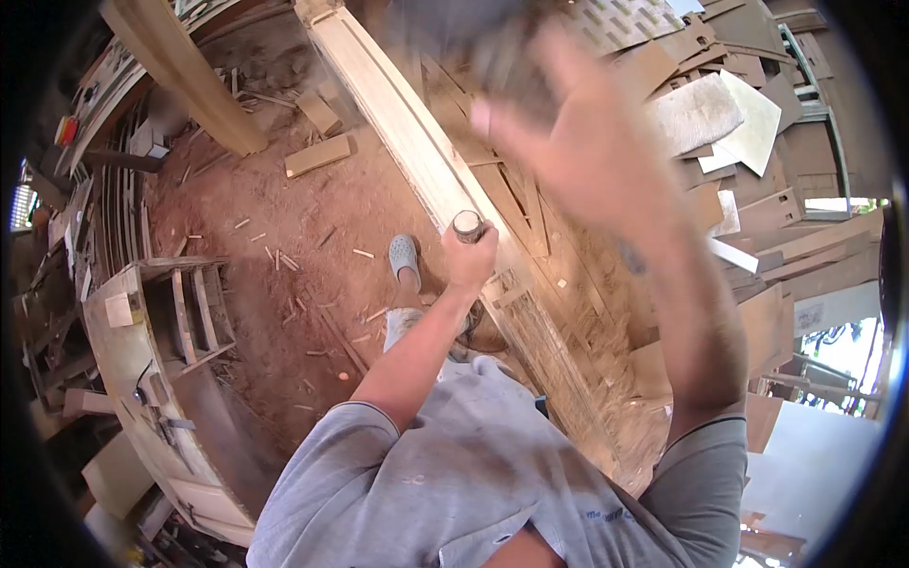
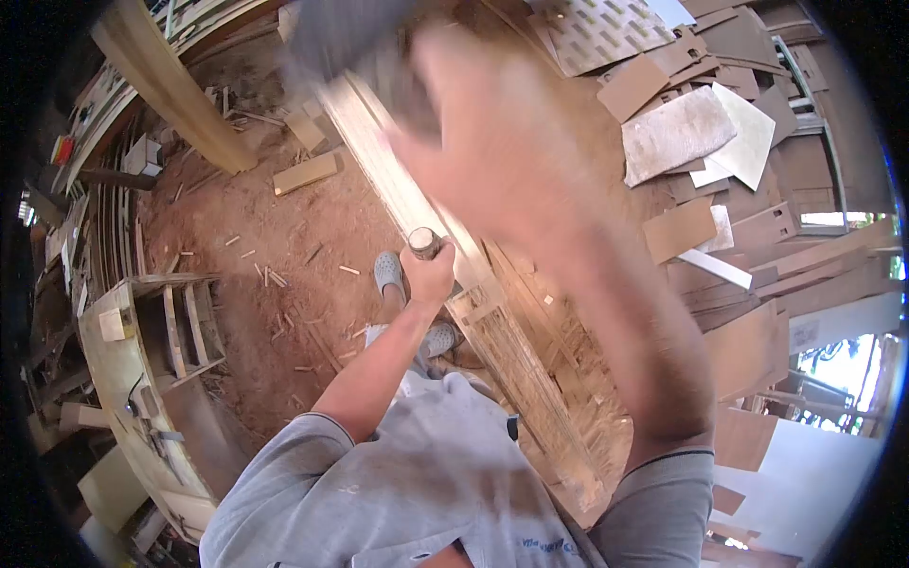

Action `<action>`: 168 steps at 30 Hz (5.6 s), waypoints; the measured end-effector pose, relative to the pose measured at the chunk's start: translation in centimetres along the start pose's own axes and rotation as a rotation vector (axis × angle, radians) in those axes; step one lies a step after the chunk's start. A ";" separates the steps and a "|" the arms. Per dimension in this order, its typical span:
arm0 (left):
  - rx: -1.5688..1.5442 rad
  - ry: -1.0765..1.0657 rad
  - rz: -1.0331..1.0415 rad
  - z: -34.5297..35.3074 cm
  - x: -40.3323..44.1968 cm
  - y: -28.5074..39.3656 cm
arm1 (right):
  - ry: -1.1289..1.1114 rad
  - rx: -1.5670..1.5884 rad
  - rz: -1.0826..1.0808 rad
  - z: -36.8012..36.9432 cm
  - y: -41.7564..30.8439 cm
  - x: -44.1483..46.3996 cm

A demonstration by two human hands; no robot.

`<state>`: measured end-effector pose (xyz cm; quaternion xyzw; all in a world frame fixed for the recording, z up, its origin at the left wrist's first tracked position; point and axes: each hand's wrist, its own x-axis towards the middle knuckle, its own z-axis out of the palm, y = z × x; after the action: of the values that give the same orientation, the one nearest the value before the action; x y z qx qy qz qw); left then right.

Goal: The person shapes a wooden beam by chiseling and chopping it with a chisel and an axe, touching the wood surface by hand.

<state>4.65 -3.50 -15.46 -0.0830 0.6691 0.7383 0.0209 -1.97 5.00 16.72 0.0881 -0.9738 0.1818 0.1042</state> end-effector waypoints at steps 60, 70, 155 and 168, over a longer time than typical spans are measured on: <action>-0.455 0.026 -0.223 0.3 -0.2 0.8 | 0.175 0.459 0.325 1.5 4.8 -11.4; -0.405 0.013 -0.224 1.9 -0.4 -0.3 | 0.181 0.492 0.365 1.3 5.2 -12.5; -0.252 -0.064 0.056 4.0 -1.4 -0.6 | -0.523 0.033 0.304 3.6 6.3 -10.8; -0.133 -0.045 0.085 4.1 -1.7 -0.7 | -0.663 -0.065 0.324 6.1 7.0 -10.9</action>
<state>6.01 0.72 -15.47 -0.0389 0.6208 0.7830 -0.0008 6.04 10.63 6.21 -0.0164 -0.9612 0.1267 -0.2444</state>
